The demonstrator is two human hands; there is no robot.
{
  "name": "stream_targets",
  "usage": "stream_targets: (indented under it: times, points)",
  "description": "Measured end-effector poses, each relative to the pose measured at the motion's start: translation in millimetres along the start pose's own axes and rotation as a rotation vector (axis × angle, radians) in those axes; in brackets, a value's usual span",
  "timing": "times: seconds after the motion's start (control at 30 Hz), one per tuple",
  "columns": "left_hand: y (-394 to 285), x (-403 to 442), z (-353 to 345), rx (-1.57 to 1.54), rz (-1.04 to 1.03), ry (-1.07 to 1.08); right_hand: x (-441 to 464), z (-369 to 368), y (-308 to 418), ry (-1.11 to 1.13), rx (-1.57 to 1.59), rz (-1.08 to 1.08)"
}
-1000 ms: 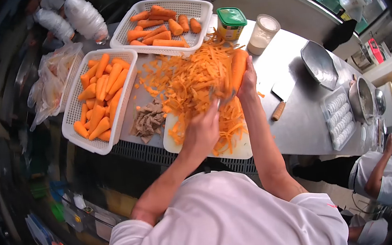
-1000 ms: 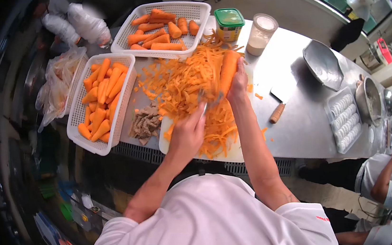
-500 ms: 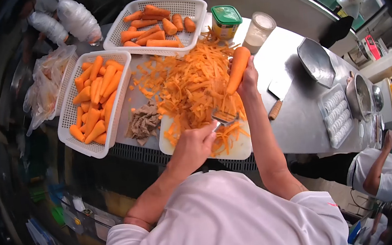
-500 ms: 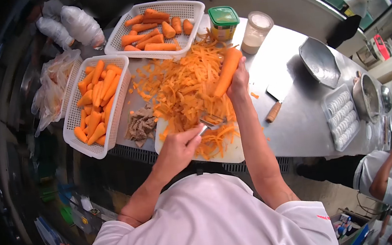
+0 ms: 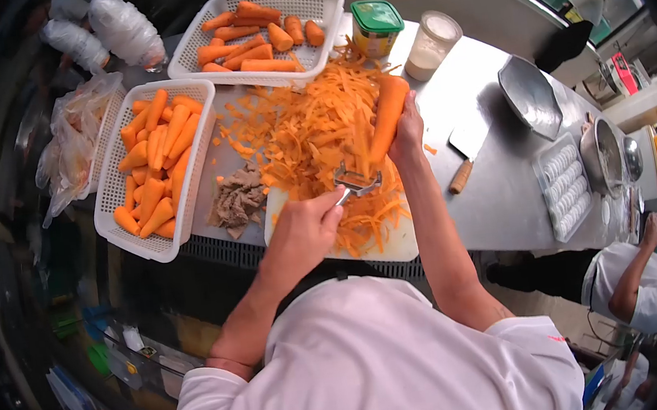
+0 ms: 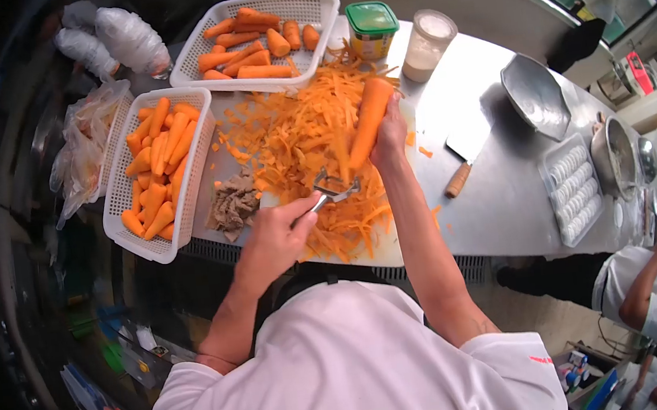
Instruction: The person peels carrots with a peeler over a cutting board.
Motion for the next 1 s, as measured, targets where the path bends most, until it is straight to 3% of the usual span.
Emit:
stream_targets:
  times: [0.03, 0.13, 0.27, 0.37, 0.5, 0.63, 0.7, 0.77, 0.93, 1.0]
  points:
    - [-6.0, 1.8, 0.2, -0.006, 0.004, 0.010, -2.2, 5.3, 1.2, -0.012, -0.002, -0.003]
    - [-19.6, 37.1, 31.7, -0.051, -0.074, -0.222, -4.8, -13.7, -5.1, 0.118, 0.135, -0.088]
    - [-12.6, 84.3, 24.9, -0.017, -0.189, -0.381, -24.2, -27.2, -16.3, 0.129, -0.026, -0.156]
    - [-17.9, 77.6, 5.7, 0.042, -0.241, -0.347, -18.7, -30.6, -4.8, 0.114, 0.016, -0.050]
    - [-9.9, 6.2, -12.0, 0.085, -0.036, 0.026, 7.6, 3.2, 12.7, 0.039, 0.152, 0.028]
    - [-21.5, 30.3, 7.0, -0.050, -0.054, -0.074, -4.7, 7.8, 15.1, 0.044, 0.072, 0.031]
    - [-30.0, 70.8, 24.9, -0.065, -0.099, -0.273, -20.4, -9.5, 4.0, 0.107, -0.043, -0.015]
    - [-23.4, 85.3, 4.9, -0.011, -0.131, -0.292, -22.7, -18.0, -6.5, 0.087, -0.022, -0.077]
    - [-16.0, 11.5, -15.8, 0.053, -0.030, 0.003, 3.6, 17.7, 1.6, 0.028, 0.131, 0.008]
    - [-24.6, 13.0, -6.1, 0.022, -0.042, 0.008, 5.3, 29.3, 7.1, -0.001, 0.115, 0.054]
Point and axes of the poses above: each hand's wrist, its own x-axis towards the middle knuckle, its own z-axis out of the back of the hand, y = z × x, the point moved 10 cm from there along x, towards the middle knuckle, and after that the axes turned 4 degrees about -z, right-handed, at the moved point
